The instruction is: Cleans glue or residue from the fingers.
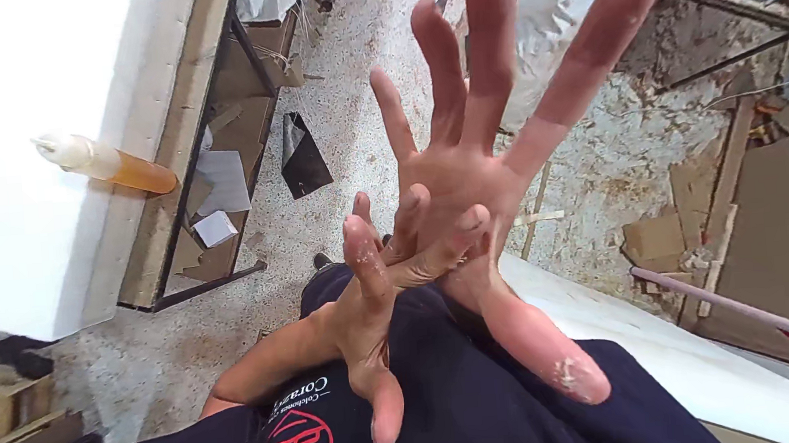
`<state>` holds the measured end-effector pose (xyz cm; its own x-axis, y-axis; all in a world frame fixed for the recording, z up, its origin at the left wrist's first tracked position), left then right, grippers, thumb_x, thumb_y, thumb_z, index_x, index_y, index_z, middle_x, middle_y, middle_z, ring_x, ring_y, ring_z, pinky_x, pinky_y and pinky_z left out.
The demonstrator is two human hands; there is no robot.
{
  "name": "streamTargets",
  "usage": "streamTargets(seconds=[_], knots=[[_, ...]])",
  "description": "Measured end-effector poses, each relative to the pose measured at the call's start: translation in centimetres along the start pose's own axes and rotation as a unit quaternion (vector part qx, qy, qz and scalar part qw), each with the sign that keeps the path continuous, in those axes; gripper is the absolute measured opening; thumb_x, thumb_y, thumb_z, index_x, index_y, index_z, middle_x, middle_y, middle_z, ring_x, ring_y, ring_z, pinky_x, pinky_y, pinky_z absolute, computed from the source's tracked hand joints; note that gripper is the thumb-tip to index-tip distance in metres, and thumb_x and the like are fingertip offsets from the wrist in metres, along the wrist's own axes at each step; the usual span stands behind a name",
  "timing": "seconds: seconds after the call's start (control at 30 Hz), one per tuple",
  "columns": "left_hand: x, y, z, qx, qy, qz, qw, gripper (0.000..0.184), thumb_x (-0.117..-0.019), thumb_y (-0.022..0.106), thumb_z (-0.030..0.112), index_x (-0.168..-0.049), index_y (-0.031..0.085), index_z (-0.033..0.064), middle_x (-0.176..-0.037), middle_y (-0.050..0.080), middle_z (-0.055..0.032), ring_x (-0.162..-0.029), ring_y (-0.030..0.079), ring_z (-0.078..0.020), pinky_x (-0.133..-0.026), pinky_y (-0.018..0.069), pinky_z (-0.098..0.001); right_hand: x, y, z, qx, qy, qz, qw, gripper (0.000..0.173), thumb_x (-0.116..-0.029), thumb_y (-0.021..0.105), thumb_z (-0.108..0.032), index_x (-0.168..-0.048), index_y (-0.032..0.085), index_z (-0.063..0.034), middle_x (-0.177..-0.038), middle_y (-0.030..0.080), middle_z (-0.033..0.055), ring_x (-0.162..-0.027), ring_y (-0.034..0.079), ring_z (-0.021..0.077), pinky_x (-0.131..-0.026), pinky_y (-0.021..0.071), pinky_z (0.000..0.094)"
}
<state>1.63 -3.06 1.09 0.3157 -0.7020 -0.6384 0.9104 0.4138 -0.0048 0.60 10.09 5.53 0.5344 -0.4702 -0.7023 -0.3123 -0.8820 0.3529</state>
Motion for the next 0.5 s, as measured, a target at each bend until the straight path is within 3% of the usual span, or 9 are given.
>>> streamTargets(seconds=[0.07,0.1,0.23,0.3,0.33,0.4,0.5], knots=[[-0.5,0.0,0.2,0.116,0.000,0.008,0.993,0.106,-0.0860,0.042,0.085,-0.160,-0.020,0.0420,-0.173,0.013,0.0045,-0.159,0.012,-0.0314,-0.129,0.0065,-0.0551,-0.5,0.3,-0.7,-0.001,0.002,0.023,1.000,0.130,-0.0792,0.083,-0.047,-0.158,-0.010,-0.0016,-0.159,0.029,0.0274,-0.143,0.042,0.0433,-0.117,0.0401,0.0636],[-0.7,0.1,0.3,0.157,-0.001,0.014,0.988,0.106,-0.0866,0.045,0.082,-0.160,-0.020,0.0414,-0.173,0.012,0.0013,-0.159,0.012,-0.0342,-0.129,0.0104,-0.0550,-0.6,0.3,-0.8,0.006,-0.001,0.029,1.000,0.130,-0.0790,0.082,-0.048,-0.158,-0.009,-0.0013,-0.158,0.030,0.0272,-0.143,0.042,0.0434,-0.117,0.0406,0.0634],[-1.0,0.0,0.4,0.216,-0.003,0.013,0.976,0.108,-0.0880,0.053,0.076,-0.161,-0.018,0.0405,-0.174,0.007,-0.0029,-0.159,0.014,-0.0336,-0.130,0.0129,-0.0531,-0.5,-0.1,-0.9,0.040,-0.007,0.002,0.999,0.123,-0.0833,0.081,-0.045,-0.160,-0.007,-0.0042,-0.160,0.030,0.0260,-0.146,0.039,0.0441,-0.119,0.0361,0.0668],[-0.9,-0.1,0.4,0.234,-0.009,0.018,0.972,0.108,-0.0878,0.055,0.076,-0.163,-0.014,0.0389,-0.173,0.012,-0.0047,-0.158,0.018,-0.0340,-0.130,0.0187,-0.0508,-0.2,-0.8,-0.6,0.071,-0.017,-0.024,0.997,0.125,-0.0816,0.080,-0.052,-0.160,-0.007,-0.0071,-0.161,0.030,0.0248,-0.146,0.038,0.0442,-0.119,0.0353,0.0670],[-0.7,-0.1,0.3,0.227,-0.016,0.028,0.973,0.108,-0.0880,0.052,0.077,-0.164,-0.012,0.0352,-0.172,0.015,-0.0069,-0.156,0.022,-0.0334,-0.128,0.0233,-0.0503,-0.1,-1.2,-0.3,0.080,-0.029,-0.029,0.996,0.123,-0.0813,0.079,-0.052,-0.161,-0.004,-0.0096,-0.161,0.031,0.0242,-0.146,0.039,0.0445,-0.119,0.0354,0.0672],[-0.8,0.2,0.8,0.242,-0.057,0.058,0.967,0.109,-0.0874,0.045,0.082,-0.165,-0.011,0.0294,-0.171,0.019,-0.0104,-0.156,0.023,-0.0348,-0.127,0.0221,-0.0520,0.1,-1.8,0.1,0.115,-0.051,-0.044,0.991,0.117,-0.0832,0.076,-0.055,-0.162,0.000,-0.0149,-0.162,0.033,0.0207,-0.146,0.039,0.0447,-0.118,0.0354,0.0676],[-3.1,1.1,3.0,0.292,-0.171,0.157,0.928,0.117,-0.0865,0.041,0.085,-0.164,-0.013,0.0153,-0.166,0.029,-0.0157,-0.154,0.029,-0.0292,-0.126,0.0247,-0.0414,-0.1,-2.4,-0.1,0.203,-0.098,-0.068,0.972,0.110,-0.0845,0.070,-0.062,-0.163,0.008,-0.0142,-0.163,0.034,0.0178,-0.148,0.037,0.0415,-0.119,0.0355,0.0643]])
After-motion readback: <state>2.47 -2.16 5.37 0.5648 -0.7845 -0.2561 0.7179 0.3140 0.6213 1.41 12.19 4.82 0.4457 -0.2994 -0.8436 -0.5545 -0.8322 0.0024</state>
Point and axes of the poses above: each hand's wrist, its own x-axis away from the middle knuckle, its own y-axis out of the palm, z = x × y, the point moved 2 cm from there along -x, towards the middle knuckle
